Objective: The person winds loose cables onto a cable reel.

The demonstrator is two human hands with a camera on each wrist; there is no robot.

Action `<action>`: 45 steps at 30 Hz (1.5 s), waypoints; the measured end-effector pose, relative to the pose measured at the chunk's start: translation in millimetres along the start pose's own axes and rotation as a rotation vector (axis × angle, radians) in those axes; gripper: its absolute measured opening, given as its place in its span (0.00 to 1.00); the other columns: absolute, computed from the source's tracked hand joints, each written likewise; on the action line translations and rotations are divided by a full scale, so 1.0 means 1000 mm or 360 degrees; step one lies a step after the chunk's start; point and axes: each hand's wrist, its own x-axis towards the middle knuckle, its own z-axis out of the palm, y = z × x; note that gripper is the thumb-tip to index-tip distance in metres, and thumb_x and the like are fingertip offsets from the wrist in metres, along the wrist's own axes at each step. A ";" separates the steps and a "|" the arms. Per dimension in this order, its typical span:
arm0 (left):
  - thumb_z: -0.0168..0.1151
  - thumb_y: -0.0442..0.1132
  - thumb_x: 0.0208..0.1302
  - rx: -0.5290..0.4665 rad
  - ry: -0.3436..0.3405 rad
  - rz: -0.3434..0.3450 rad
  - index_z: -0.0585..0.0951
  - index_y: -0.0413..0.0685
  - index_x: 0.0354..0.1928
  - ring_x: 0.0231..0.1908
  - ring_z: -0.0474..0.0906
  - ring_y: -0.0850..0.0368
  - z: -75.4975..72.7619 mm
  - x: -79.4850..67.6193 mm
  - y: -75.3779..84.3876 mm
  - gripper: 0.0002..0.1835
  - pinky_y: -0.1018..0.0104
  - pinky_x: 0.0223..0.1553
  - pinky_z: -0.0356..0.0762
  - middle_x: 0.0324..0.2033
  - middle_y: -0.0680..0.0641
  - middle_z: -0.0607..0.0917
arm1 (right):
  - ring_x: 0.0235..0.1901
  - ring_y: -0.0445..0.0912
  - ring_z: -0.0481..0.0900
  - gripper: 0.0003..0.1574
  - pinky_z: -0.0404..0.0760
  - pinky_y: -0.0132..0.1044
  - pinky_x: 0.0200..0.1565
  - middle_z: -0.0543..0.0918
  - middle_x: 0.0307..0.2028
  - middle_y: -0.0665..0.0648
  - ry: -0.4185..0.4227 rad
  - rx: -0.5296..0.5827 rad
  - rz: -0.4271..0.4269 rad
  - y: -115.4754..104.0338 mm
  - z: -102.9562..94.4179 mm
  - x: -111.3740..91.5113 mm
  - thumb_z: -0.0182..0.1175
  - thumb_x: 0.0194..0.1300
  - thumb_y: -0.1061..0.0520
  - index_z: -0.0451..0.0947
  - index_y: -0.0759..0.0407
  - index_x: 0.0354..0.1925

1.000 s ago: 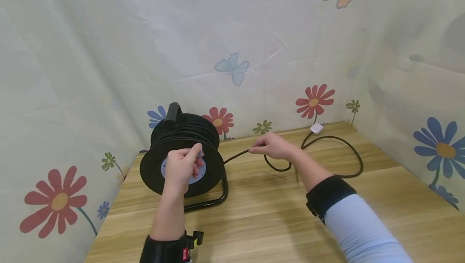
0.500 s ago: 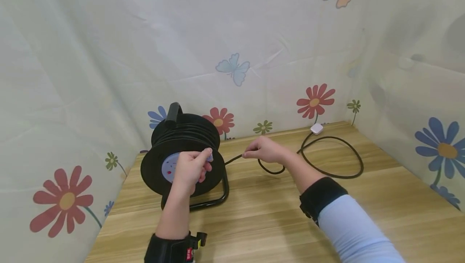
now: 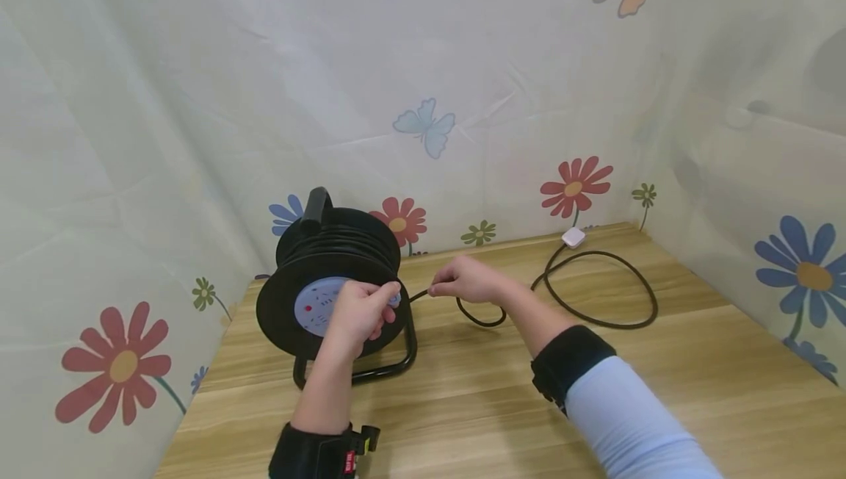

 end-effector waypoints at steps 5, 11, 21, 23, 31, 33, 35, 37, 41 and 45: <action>0.63 0.47 0.70 0.0134 -0.0077 -0.0082 0.80 0.40 0.16 0.08 0.57 0.60 0.002 0.001 -0.002 0.25 0.68 0.12 0.56 0.14 0.44 0.78 | 0.36 0.42 0.80 0.11 0.78 0.41 0.45 0.87 0.36 0.46 -0.0030 -0.0038 -0.0031 -0.006 0.008 0.005 0.62 0.74 0.52 0.89 0.55 0.44; 0.62 0.49 0.70 0.0260 -0.0131 -0.0150 0.79 0.43 0.15 0.08 0.54 0.61 0.003 0.001 -0.001 0.26 0.68 0.12 0.53 0.14 0.46 0.78 | 0.32 0.41 0.78 0.11 0.77 0.39 0.42 0.87 0.34 0.46 -0.0060 -0.0054 -0.0045 -0.007 0.013 0.009 0.62 0.74 0.53 0.89 0.55 0.42; 0.62 0.50 0.71 0.0343 -0.0129 -0.0161 0.80 0.43 0.16 0.09 0.55 0.61 0.004 0.000 0.002 0.26 0.68 0.12 0.54 0.14 0.47 0.78 | 0.28 0.40 0.75 0.11 0.75 0.38 0.39 0.85 0.31 0.47 -0.0068 -0.0067 -0.0054 -0.009 0.013 0.008 0.62 0.74 0.54 0.89 0.56 0.42; 0.62 0.50 0.71 0.0345 -0.0131 -0.0170 0.80 0.43 0.16 0.09 0.55 0.61 0.004 0.000 0.002 0.26 0.68 0.12 0.54 0.14 0.46 0.78 | 0.27 0.39 0.74 0.10 0.75 0.36 0.38 0.85 0.30 0.46 -0.0073 -0.0083 -0.0066 -0.008 0.012 0.007 0.62 0.73 0.54 0.89 0.56 0.42; 0.62 0.50 0.70 0.0401 -0.0144 -0.0126 0.80 0.43 0.15 0.09 0.55 0.61 0.004 0.002 -0.002 0.26 0.68 0.12 0.54 0.16 0.41 0.80 | 0.18 0.40 0.64 0.19 0.64 0.35 0.26 0.69 0.17 0.46 -0.0124 -0.0201 0.0075 0.003 -0.013 -0.017 0.65 0.71 0.47 0.78 0.53 0.25; 0.62 0.49 0.71 0.0409 -0.0150 -0.0110 0.79 0.43 0.15 0.09 0.55 0.61 0.003 0.002 -0.003 0.26 0.68 0.12 0.54 0.16 0.42 0.80 | 0.16 0.40 0.63 0.21 0.65 0.36 0.25 0.67 0.17 0.46 -0.0143 -0.0170 0.0158 0.008 -0.022 -0.026 0.65 0.70 0.45 0.75 0.53 0.24; 0.62 0.49 0.71 0.0415 -0.0151 -0.0105 0.79 0.43 0.15 0.09 0.55 0.61 0.003 0.002 -0.003 0.26 0.68 0.13 0.55 0.17 0.40 0.81 | 0.15 0.42 0.64 0.21 0.66 0.37 0.26 0.66 0.16 0.47 -0.0161 -0.0128 0.0231 0.014 -0.031 -0.035 0.65 0.70 0.44 0.73 0.54 0.25; 0.62 0.49 0.71 0.0414 -0.0154 -0.0113 0.79 0.44 0.15 0.09 0.56 0.60 0.002 0.002 -0.004 0.26 0.68 0.13 0.55 0.17 0.41 0.81 | 0.15 0.43 0.66 0.21 0.68 0.38 0.28 0.67 0.16 0.49 -0.0179 -0.0076 0.0297 0.019 -0.041 -0.045 0.65 0.71 0.45 0.72 0.54 0.26; 0.62 0.50 0.71 0.0394 -0.0152 -0.0132 0.79 0.44 0.15 0.10 0.56 0.60 0.001 0.002 -0.005 0.26 0.68 0.13 0.55 0.16 0.43 0.80 | 0.19 0.45 0.69 0.19 0.68 0.41 0.33 0.73 0.18 0.54 -0.0183 -0.0067 0.0350 0.029 -0.058 -0.061 0.62 0.73 0.48 0.72 0.56 0.28; 0.62 0.49 0.70 0.0365 -0.0153 -0.0128 0.78 0.44 0.15 0.10 0.55 0.60 0.002 0.004 -0.006 0.26 0.68 0.13 0.55 0.16 0.45 0.79 | 0.22 0.46 0.69 0.16 0.68 0.41 0.33 0.75 0.21 0.57 -0.0126 -0.0116 0.0344 0.036 -0.070 -0.073 0.58 0.76 0.53 0.71 0.59 0.31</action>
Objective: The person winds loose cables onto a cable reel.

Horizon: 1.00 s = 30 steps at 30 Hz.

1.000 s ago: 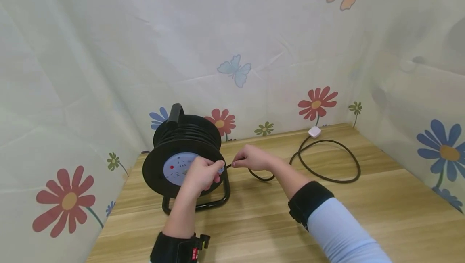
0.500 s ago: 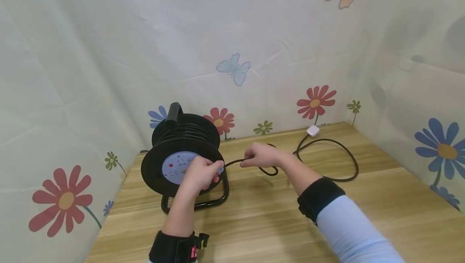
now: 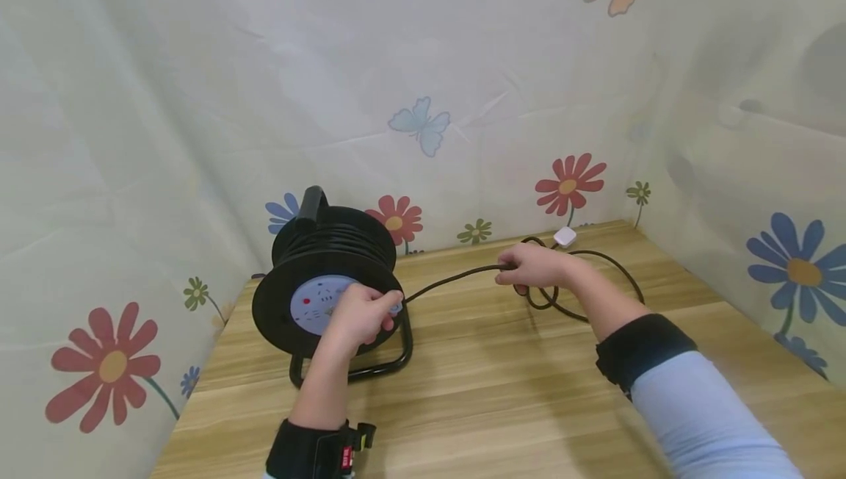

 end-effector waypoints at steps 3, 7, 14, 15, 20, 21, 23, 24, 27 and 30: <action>0.62 0.49 0.70 -0.0011 0.0000 0.0008 0.78 0.44 0.15 0.10 0.56 0.60 -0.001 0.001 -0.001 0.26 0.68 0.13 0.55 0.16 0.44 0.79 | 0.24 0.46 0.69 0.08 0.69 0.42 0.34 0.74 0.25 0.55 0.0160 -0.0072 -0.0058 0.004 -0.005 -0.004 0.58 0.76 0.59 0.72 0.61 0.38; 0.63 0.50 0.70 -0.0034 0.0005 0.0003 0.78 0.44 0.15 0.10 0.55 0.60 -0.001 0.001 -0.001 0.26 0.68 0.13 0.55 0.16 0.43 0.80 | 0.28 0.47 0.72 0.05 0.71 0.43 0.35 0.77 0.30 0.55 0.0477 -0.0197 -0.0083 0.008 -0.007 -0.003 0.59 0.74 0.62 0.75 0.60 0.46; 0.63 0.50 0.70 -0.0065 0.0022 0.0002 0.77 0.44 0.15 0.10 0.56 0.59 -0.001 0.001 -0.001 0.26 0.67 0.13 0.56 0.17 0.44 0.80 | 0.22 0.47 0.72 0.15 0.70 0.41 0.27 0.75 0.24 0.56 0.0754 -0.0195 0.0119 0.019 -0.004 -0.002 0.59 0.76 0.52 0.73 0.60 0.35; 0.63 0.50 0.70 -0.0067 0.0020 0.0000 0.77 0.44 0.15 0.10 0.56 0.59 -0.001 0.001 0.000 0.26 0.67 0.13 0.56 0.17 0.43 0.80 | 0.21 0.47 0.70 0.17 0.68 0.41 0.28 0.73 0.23 0.55 0.0768 -0.0222 0.0136 0.022 -0.004 -0.003 0.60 0.75 0.50 0.72 0.60 0.32; 0.63 0.50 0.70 -0.0058 0.0017 0.0004 0.77 0.45 0.14 0.09 0.56 0.60 0.001 0.002 0.000 0.26 0.68 0.13 0.56 0.16 0.44 0.80 | 0.23 0.47 0.67 0.18 0.65 0.42 0.30 0.74 0.22 0.52 0.0774 -0.0296 0.0154 0.034 -0.010 -0.013 0.66 0.71 0.49 0.75 0.58 0.28; 0.63 0.50 0.70 -0.0056 0.0017 0.0006 0.77 0.45 0.15 0.09 0.56 0.60 0.001 0.002 0.000 0.26 0.68 0.13 0.56 0.16 0.44 0.80 | 0.23 0.47 0.67 0.18 0.65 0.42 0.30 0.73 0.21 0.52 0.0770 -0.0294 0.0156 0.036 -0.012 -0.015 0.66 0.70 0.49 0.76 0.57 0.28; 0.63 0.50 0.70 -0.0052 0.0019 0.0013 0.77 0.44 0.15 0.09 0.57 0.59 0.000 0.002 0.000 0.26 0.68 0.13 0.56 0.16 0.45 0.80 | 0.22 0.47 0.66 0.21 0.64 0.42 0.29 0.71 0.20 0.50 0.0774 -0.0280 0.0169 0.039 -0.015 -0.018 0.65 0.71 0.47 0.74 0.57 0.26; 0.63 0.50 0.70 -0.0050 0.0020 0.0015 0.77 0.44 0.15 0.09 0.57 0.59 0.000 0.002 0.000 0.26 0.68 0.13 0.56 0.16 0.44 0.80 | 0.21 0.46 0.65 0.24 0.64 0.42 0.29 0.70 0.19 0.50 0.0782 -0.0287 0.0176 0.041 -0.016 -0.019 0.64 0.71 0.45 0.73 0.57 0.23; 0.63 0.50 0.70 -0.0040 0.0023 0.0012 0.78 0.44 0.15 0.10 0.58 0.59 -0.002 0.001 0.000 0.26 0.68 0.13 0.57 0.17 0.44 0.81 | 0.20 0.44 0.68 0.31 0.63 0.42 0.29 0.72 0.16 0.49 0.0773 -0.0306 0.0216 0.046 -0.019 -0.021 0.63 0.70 0.38 0.68 0.54 0.20; 0.63 0.50 0.71 -0.0038 0.0028 0.0004 0.78 0.44 0.16 0.10 0.59 0.59 -0.002 0.000 0.000 0.26 0.68 0.14 0.58 0.17 0.44 0.81 | 0.19 0.45 0.74 0.33 0.66 0.42 0.30 0.76 0.16 0.51 0.0748 -0.0289 0.0249 0.051 -0.019 -0.021 0.62 0.70 0.34 0.66 0.54 0.19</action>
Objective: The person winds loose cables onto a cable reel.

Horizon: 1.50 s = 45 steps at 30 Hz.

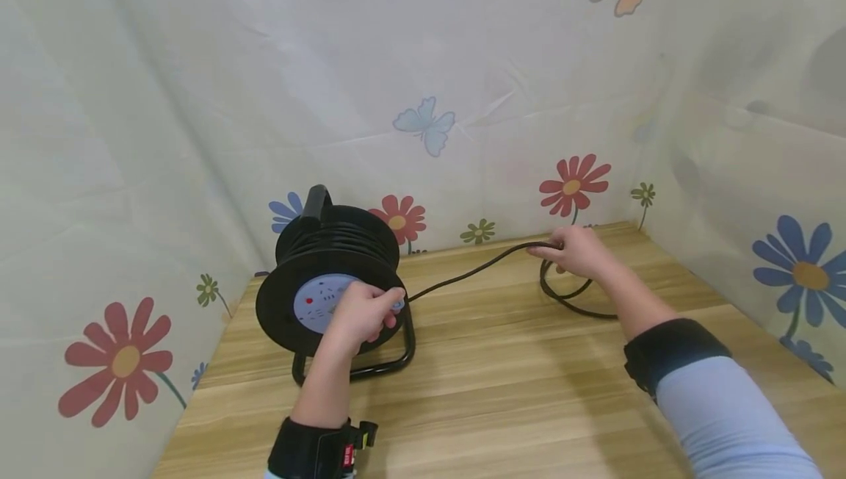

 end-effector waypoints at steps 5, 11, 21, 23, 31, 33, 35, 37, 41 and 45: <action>0.63 0.50 0.70 -0.0017 0.0011 -0.0022 0.79 0.43 0.17 0.10 0.60 0.58 -0.001 -0.002 0.001 0.25 0.67 0.14 0.59 0.18 0.44 0.81 | 0.19 0.46 0.67 0.34 0.66 0.42 0.29 0.69 0.16 0.51 -0.0002 0.0051 0.0084 0.002 -0.001 0.001 0.60 0.69 0.31 0.69 0.55 0.22; 0.63 0.50 0.70 -0.0035 0.0008 -0.0020 0.79 0.43 0.16 0.10 0.59 0.59 -0.001 -0.002 0.002 0.25 0.67 0.14 0.58 0.17 0.45 0.80 | 0.19 0.48 0.68 0.27 0.66 0.41 0.25 0.71 0.19 0.53 0.0117 0.0210 0.0227 -0.005 -0.007 -0.002 0.64 0.68 0.40 0.77 0.63 0.32; 0.63 0.50 0.70 -0.0029 0.0006 -0.0014 0.80 0.42 0.18 0.10 0.60 0.58 -0.002 -0.001 0.002 0.25 0.67 0.14 0.59 0.17 0.45 0.80 | 0.23 0.46 0.81 0.21 0.81 0.48 0.35 0.74 0.21 0.54 -0.0127 0.0748 0.0478 -0.003 -0.009 -0.002 0.52 0.80 0.48 0.68 0.66 0.42; 0.63 0.50 0.70 -0.0031 0.0008 -0.0014 0.82 0.40 0.19 0.10 0.60 0.58 -0.002 -0.001 0.002 0.25 0.67 0.14 0.59 0.17 0.45 0.80 | 0.20 0.46 0.76 0.23 0.83 0.48 0.33 0.69 0.18 0.51 -0.0162 0.0738 0.0500 0.001 -0.012 0.000 0.54 0.78 0.45 0.69 0.67 0.46; 0.63 0.50 0.70 -0.0036 0.0018 0.0001 0.83 0.37 0.22 0.10 0.59 0.58 -0.002 -0.002 0.002 0.24 0.68 0.14 0.58 0.17 0.45 0.80 | 0.24 0.50 0.76 0.32 0.74 0.42 0.29 0.78 0.20 0.56 -0.0072 0.0364 0.0447 0.011 -0.018 0.001 0.62 0.70 0.37 0.77 0.66 0.33; 0.63 0.50 0.70 -0.0036 0.0018 -0.0004 0.83 0.39 0.20 0.10 0.59 0.58 -0.002 -0.002 0.002 0.24 0.68 0.14 0.58 0.17 0.45 0.80 | 0.26 0.50 0.74 0.31 0.70 0.42 0.28 0.84 0.24 0.58 -0.0057 0.0378 0.0447 0.014 -0.017 0.001 0.62 0.71 0.37 0.79 0.66 0.33; 0.63 0.50 0.70 -0.0038 0.0018 -0.0004 0.82 0.41 0.19 0.10 0.59 0.58 -0.002 -0.002 0.002 0.24 0.68 0.14 0.58 0.17 0.45 0.80 | 0.26 0.49 0.71 0.30 0.67 0.41 0.28 0.85 0.26 0.57 -0.0060 0.0411 0.0458 0.016 -0.017 0.002 0.60 0.73 0.38 0.79 0.67 0.34; 0.63 0.50 0.70 -0.0041 0.0021 -0.0006 0.82 0.42 0.18 0.10 0.58 0.58 -0.002 -0.002 0.002 0.24 0.68 0.14 0.58 0.17 0.45 0.80 | 0.25 0.48 0.67 0.29 0.66 0.41 0.28 0.85 0.30 0.57 -0.0072 0.0463 0.0456 0.017 -0.016 0.003 0.57 0.75 0.41 0.78 0.68 0.38; 0.63 0.50 0.70 -0.0051 0.0015 -0.0011 0.81 0.43 0.17 0.10 0.57 0.59 -0.002 -0.003 0.003 0.25 0.68 0.14 0.56 0.16 0.45 0.80 | 0.33 0.52 0.69 0.28 0.70 0.47 0.39 0.79 0.47 0.68 -0.0093 0.0507 0.0343 0.015 -0.018 0.008 0.48 0.81 0.49 0.73 0.71 0.60; 0.63 0.50 0.70 -0.0056 0.0012 -0.0016 0.80 0.43 0.17 0.10 0.57 0.59 -0.002 -0.003 0.004 0.25 0.67 0.13 0.56 0.16 0.46 0.80 | 0.45 0.59 0.72 0.31 0.73 0.48 0.42 0.67 0.65 0.75 -0.0061 0.0553 0.0225 0.009 -0.023 0.013 0.42 0.83 0.54 0.58 0.71 0.74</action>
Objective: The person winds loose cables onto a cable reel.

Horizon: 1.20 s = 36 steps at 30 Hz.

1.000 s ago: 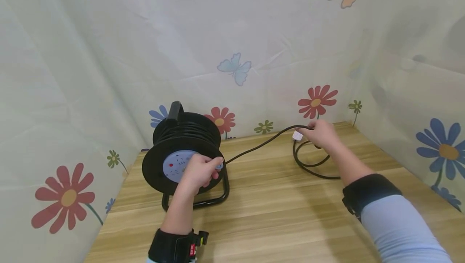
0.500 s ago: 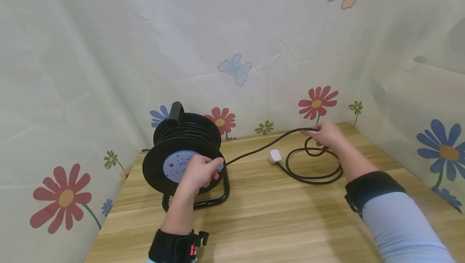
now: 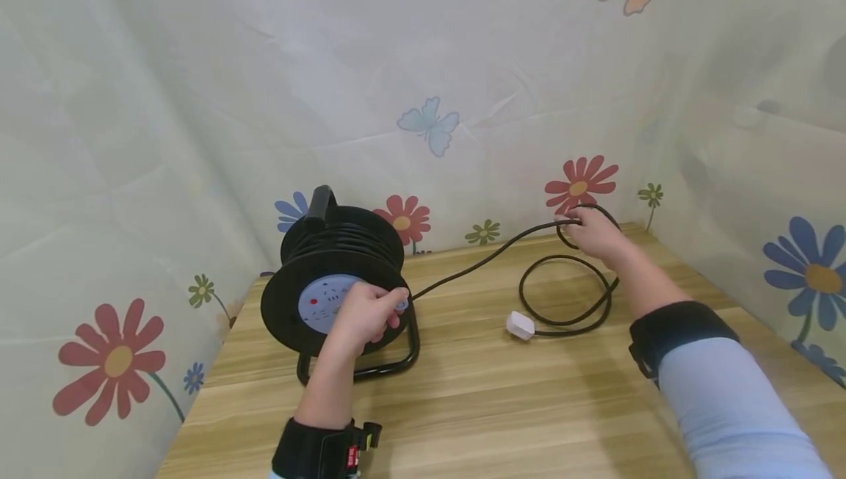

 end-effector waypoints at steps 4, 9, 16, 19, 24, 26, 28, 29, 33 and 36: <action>0.63 0.50 0.70 0.0005 0.0008 0.0010 0.79 0.43 0.16 0.10 0.56 0.59 0.000 -0.001 0.001 0.25 0.67 0.13 0.55 0.16 0.45 0.80 | 0.40 0.56 0.77 0.30 0.79 0.45 0.37 0.69 0.62 0.73 -0.0065 0.0167 0.0024 -0.008 -0.002 0.000 0.41 0.83 0.54 0.53 0.67 0.74; 0.63 0.50 0.70 0.0027 0.0003 0.0014 0.79 0.44 0.16 0.09 0.56 0.59 0.000 0.000 0.001 0.25 0.67 0.13 0.55 0.16 0.45 0.79 | 0.31 0.54 0.71 0.24 0.80 0.48 0.36 0.74 0.43 0.67 -0.0145 0.0292 0.0042 -0.005 -0.004 -0.002 0.44 0.83 0.53 0.55 0.65 0.67; 0.63 0.50 0.70 0.0052 -0.0002 -0.0001 0.78 0.44 0.15 0.09 0.55 0.60 0.001 0.000 -0.001 0.26 0.68 0.13 0.55 0.15 0.45 0.79 | 0.26 0.52 0.69 0.33 0.75 0.47 0.36 0.66 0.28 0.54 -0.0121 0.0307 0.0018 0.007 -0.012 -0.002 0.61 0.75 0.50 0.53 0.65 0.59; 0.63 0.51 0.70 0.0074 -0.0002 -0.0010 0.78 0.44 0.15 0.09 0.55 0.60 0.002 0.000 -0.002 0.26 0.68 0.13 0.54 0.15 0.45 0.79 | 0.27 0.52 0.68 0.30 0.72 0.46 0.36 0.65 0.27 0.54 -0.0169 0.0272 -0.0002 0.013 -0.019 -0.003 0.66 0.70 0.48 0.61 0.65 0.52; 0.63 0.51 0.70 0.0094 0.0002 -0.0020 0.78 0.44 0.15 0.09 0.55 0.60 0.002 0.001 -0.002 0.26 0.68 0.13 0.54 0.16 0.44 0.80 | 0.29 0.53 0.69 0.24 0.69 0.45 0.36 0.68 0.24 0.55 -0.0213 0.0059 -0.0082 0.025 -0.031 -0.008 0.68 0.68 0.44 0.74 0.63 0.41; 0.63 0.51 0.70 0.0098 0.0002 -0.0021 0.78 0.45 0.15 0.09 0.55 0.60 0.003 0.000 -0.001 0.26 0.68 0.13 0.54 0.16 0.45 0.80 | 0.29 0.54 0.70 0.22 0.69 0.45 0.35 0.70 0.24 0.55 -0.0190 -0.0051 -0.0123 0.029 -0.034 -0.011 0.67 0.68 0.43 0.80 0.62 0.41; 0.63 0.51 0.70 0.0097 -0.0003 -0.0021 0.78 0.45 0.15 0.09 0.55 0.60 0.003 0.000 -0.001 0.26 0.68 0.13 0.54 0.16 0.45 0.80 | 0.30 0.54 0.71 0.21 0.70 0.45 0.35 0.72 0.25 0.55 -0.0161 -0.0142 -0.0165 0.032 -0.035 -0.013 0.66 0.69 0.43 0.84 0.61 0.43; 0.63 0.51 0.70 0.0093 -0.0006 -0.0021 0.78 0.45 0.15 0.09 0.55 0.60 0.003 0.000 -0.001 0.26 0.68 0.13 0.54 0.15 0.45 0.79 | 0.32 0.54 0.72 0.22 0.71 0.45 0.36 0.76 0.27 0.55 -0.0141 -0.0189 -0.0186 0.032 -0.034 -0.014 0.65 0.70 0.42 0.85 0.60 0.44; 0.63 0.50 0.70 0.0077 -0.0011 -0.0019 0.77 0.45 0.15 0.09 0.54 0.61 0.004 -0.001 0.000 0.26 0.68 0.13 0.54 0.15 0.46 0.79 | 0.45 0.59 0.76 0.28 0.75 0.55 0.49 0.84 0.43 0.63 -0.0064 -0.0265 -0.0197 0.025 -0.028 -0.013 0.62 0.72 0.41 0.84 0.62 0.53; 0.63 0.51 0.70 0.0094 -0.0008 -0.0023 0.77 0.44 0.15 0.09 0.54 0.61 0.004 -0.002 0.001 0.26 0.68 0.13 0.54 0.15 0.46 0.79 | 0.54 0.64 0.75 0.33 0.72 0.63 0.56 0.82 0.53 0.69 -0.0013 -0.0304 -0.0189 0.016 -0.024 -0.011 0.60 0.73 0.40 0.80 0.66 0.59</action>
